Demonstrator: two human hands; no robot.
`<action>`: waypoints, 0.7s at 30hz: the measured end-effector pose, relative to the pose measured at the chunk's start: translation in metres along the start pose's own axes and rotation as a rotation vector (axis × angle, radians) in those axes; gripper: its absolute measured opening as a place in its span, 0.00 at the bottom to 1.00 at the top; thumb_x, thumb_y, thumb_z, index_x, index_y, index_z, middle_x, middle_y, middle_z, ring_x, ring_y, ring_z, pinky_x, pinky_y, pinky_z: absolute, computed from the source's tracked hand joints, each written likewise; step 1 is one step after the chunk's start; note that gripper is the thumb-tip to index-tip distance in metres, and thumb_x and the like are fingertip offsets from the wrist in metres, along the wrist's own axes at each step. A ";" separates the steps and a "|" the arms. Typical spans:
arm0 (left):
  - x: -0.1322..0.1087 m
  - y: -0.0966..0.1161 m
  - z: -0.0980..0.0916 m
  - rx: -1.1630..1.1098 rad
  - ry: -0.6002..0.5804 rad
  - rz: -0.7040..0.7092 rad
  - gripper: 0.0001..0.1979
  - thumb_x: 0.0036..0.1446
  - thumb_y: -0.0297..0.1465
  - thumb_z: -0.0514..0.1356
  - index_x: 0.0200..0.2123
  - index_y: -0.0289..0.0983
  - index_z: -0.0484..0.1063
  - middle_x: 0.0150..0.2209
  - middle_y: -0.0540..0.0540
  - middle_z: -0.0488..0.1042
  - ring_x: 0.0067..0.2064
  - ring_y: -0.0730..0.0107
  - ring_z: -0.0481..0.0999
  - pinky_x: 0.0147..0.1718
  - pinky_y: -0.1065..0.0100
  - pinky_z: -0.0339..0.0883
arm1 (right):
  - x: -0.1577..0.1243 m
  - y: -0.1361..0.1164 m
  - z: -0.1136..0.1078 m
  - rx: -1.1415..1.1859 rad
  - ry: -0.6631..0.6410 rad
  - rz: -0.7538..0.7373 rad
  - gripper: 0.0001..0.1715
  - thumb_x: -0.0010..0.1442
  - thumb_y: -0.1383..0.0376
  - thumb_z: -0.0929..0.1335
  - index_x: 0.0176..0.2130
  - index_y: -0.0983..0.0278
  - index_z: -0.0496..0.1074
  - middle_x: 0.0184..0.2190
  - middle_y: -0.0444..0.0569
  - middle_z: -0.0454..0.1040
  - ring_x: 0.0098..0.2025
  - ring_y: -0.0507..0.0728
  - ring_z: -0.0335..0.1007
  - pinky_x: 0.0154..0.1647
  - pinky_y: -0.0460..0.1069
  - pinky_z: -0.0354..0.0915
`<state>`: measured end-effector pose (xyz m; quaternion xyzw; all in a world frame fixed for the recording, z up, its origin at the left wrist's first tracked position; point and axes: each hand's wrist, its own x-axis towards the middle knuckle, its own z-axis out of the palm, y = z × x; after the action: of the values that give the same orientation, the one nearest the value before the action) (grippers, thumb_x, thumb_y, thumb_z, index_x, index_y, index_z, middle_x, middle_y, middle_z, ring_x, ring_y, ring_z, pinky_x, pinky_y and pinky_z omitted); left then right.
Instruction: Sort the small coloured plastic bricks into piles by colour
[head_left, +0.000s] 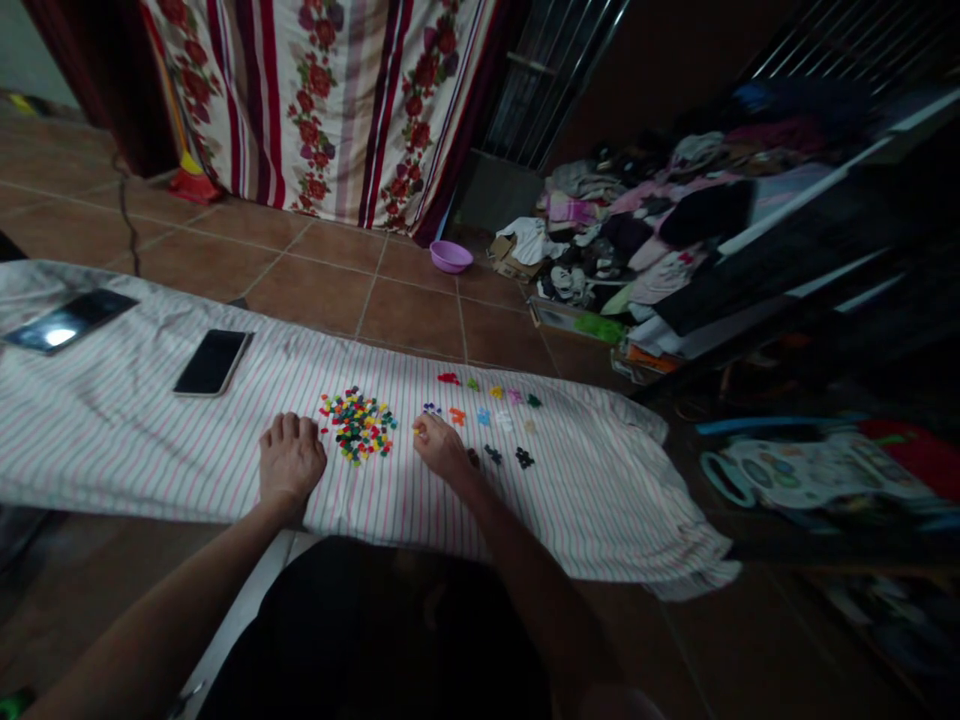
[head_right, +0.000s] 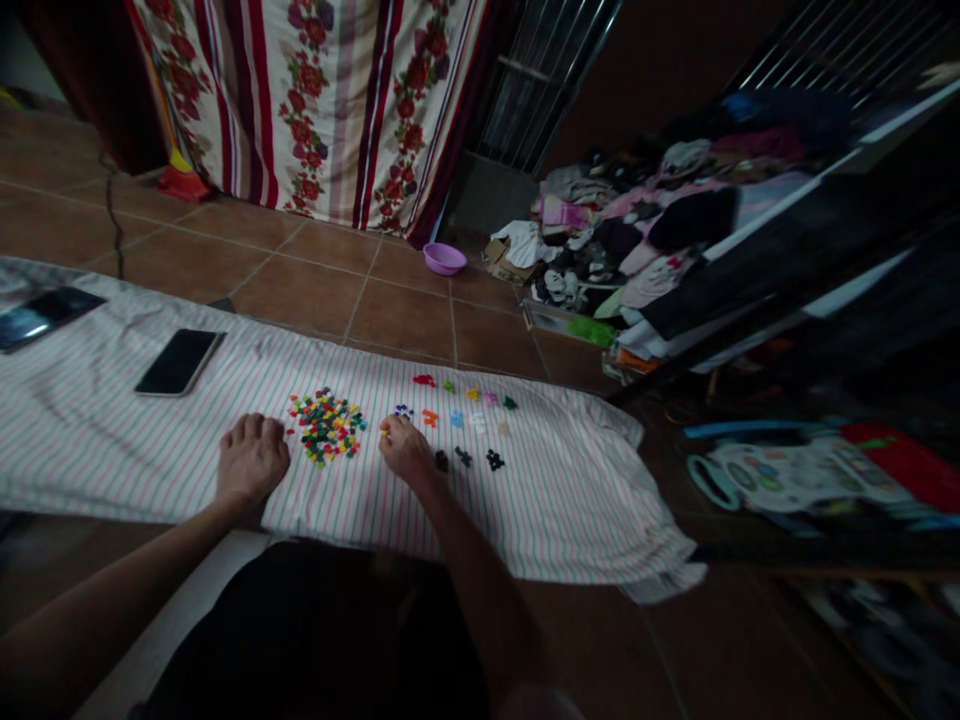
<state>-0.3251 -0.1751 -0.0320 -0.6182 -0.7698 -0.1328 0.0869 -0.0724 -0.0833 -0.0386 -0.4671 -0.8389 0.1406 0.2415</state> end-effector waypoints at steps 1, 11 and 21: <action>0.000 0.000 0.000 0.002 0.001 0.001 0.13 0.60 0.31 0.47 0.41 0.34 0.69 0.43 0.36 0.68 0.50 0.51 0.65 0.45 0.55 0.58 | 0.002 0.005 -0.005 0.013 0.021 0.016 0.13 0.52 0.74 0.62 0.36 0.62 0.70 0.31 0.46 0.72 0.36 0.55 0.68 0.41 0.48 0.64; 0.000 0.000 0.001 -0.024 -0.001 -0.004 0.13 0.60 0.31 0.48 0.41 0.35 0.69 0.44 0.36 0.68 0.52 0.50 0.64 0.46 0.54 0.58 | 0.012 0.082 -0.073 -0.122 0.163 0.483 0.13 0.56 0.67 0.63 0.39 0.62 0.75 0.35 0.48 0.78 0.37 0.55 0.73 0.41 0.48 0.66; 0.001 0.001 0.000 -0.009 -0.016 -0.014 0.13 0.60 0.31 0.47 0.42 0.35 0.69 0.46 0.36 0.68 0.52 0.51 0.64 0.46 0.55 0.58 | 0.022 0.120 -0.096 -0.391 0.088 0.668 0.10 0.59 0.68 0.65 0.40 0.64 0.76 0.37 0.50 0.79 0.38 0.54 0.74 0.40 0.45 0.64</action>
<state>-0.3240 -0.1744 -0.0317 -0.6141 -0.7743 -0.1319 0.0772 0.0552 -0.0004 -0.0074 -0.7575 -0.6402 0.0289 0.1245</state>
